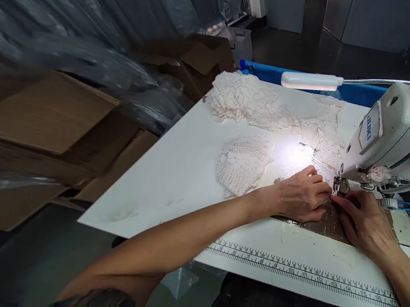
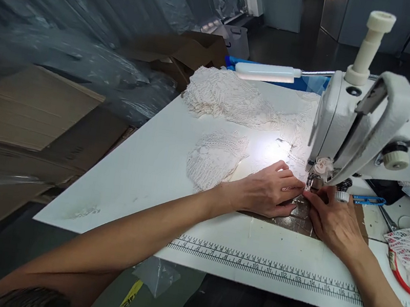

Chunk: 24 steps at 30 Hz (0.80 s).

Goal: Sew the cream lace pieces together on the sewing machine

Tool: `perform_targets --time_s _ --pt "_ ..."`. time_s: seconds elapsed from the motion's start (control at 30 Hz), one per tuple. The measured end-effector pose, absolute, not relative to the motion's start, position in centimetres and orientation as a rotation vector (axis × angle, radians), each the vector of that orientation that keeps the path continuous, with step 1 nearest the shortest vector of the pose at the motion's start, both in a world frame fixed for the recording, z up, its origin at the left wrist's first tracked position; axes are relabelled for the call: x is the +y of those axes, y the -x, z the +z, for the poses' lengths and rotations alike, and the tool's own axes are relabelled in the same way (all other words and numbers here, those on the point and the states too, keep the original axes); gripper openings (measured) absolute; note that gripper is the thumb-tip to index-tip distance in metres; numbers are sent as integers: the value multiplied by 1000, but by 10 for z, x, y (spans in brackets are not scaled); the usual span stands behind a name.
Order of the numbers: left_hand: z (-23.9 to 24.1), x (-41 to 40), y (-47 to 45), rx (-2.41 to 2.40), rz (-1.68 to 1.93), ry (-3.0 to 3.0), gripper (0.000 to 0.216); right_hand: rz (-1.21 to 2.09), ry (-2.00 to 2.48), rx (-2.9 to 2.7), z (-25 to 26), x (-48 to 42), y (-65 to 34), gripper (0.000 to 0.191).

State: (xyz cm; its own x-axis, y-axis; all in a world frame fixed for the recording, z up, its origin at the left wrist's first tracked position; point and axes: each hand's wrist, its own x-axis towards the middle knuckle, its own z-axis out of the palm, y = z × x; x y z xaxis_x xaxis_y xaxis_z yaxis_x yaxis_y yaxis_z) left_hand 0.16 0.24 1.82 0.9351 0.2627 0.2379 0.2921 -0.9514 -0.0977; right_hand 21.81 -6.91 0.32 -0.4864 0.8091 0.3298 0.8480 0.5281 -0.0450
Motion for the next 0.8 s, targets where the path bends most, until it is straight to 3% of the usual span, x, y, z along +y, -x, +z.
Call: perform_targets --time_s 0.5,0.8 --pt "15 8 2 -567 -309 3042 45 -333 1593 -2456 4 -72 -210 35" --pt "15 13 1 -618 -285 3051 55 301 1486 -2177 19 -57 -237 37"
